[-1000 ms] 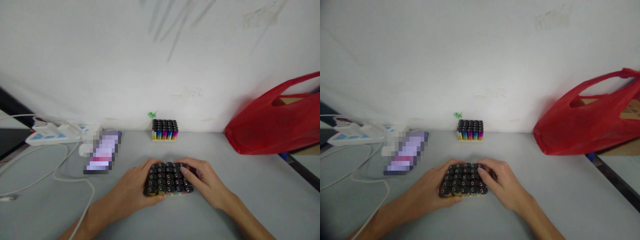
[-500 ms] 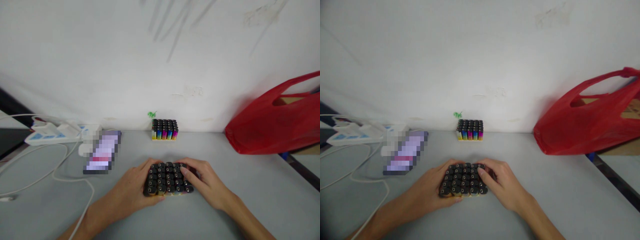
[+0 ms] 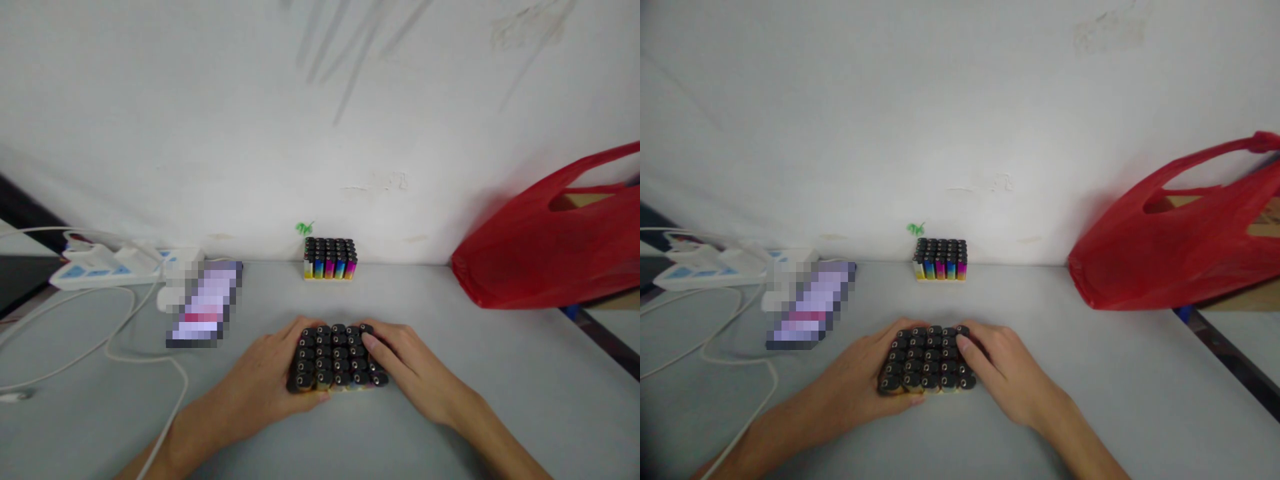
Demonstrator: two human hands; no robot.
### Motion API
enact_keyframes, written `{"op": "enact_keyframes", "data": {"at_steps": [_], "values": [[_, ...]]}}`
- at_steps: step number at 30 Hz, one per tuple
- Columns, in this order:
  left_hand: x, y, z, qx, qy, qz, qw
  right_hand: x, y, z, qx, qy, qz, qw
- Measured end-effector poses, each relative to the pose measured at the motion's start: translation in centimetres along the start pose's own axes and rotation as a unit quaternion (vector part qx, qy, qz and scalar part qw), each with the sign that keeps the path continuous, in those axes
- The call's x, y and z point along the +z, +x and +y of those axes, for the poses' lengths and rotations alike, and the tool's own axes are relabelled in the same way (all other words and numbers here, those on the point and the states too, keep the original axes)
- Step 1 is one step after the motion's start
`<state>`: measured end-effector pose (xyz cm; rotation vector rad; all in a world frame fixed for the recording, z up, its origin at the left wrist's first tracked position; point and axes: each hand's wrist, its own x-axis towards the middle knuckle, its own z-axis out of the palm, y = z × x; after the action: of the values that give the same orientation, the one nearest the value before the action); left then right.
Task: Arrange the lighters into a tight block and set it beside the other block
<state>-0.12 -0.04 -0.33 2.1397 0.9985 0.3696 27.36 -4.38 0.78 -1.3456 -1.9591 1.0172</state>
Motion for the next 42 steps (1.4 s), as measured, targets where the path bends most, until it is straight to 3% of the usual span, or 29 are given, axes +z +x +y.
{"op": "enact_keyframes", "data": {"at_steps": [42], "values": [[-0.13, -0.01, 0.33, -0.009, 0.001, -0.005, 1.0, 0.12, 0.1, 0.16, 0.009, -0.009, -0.003, 1.0]]}}
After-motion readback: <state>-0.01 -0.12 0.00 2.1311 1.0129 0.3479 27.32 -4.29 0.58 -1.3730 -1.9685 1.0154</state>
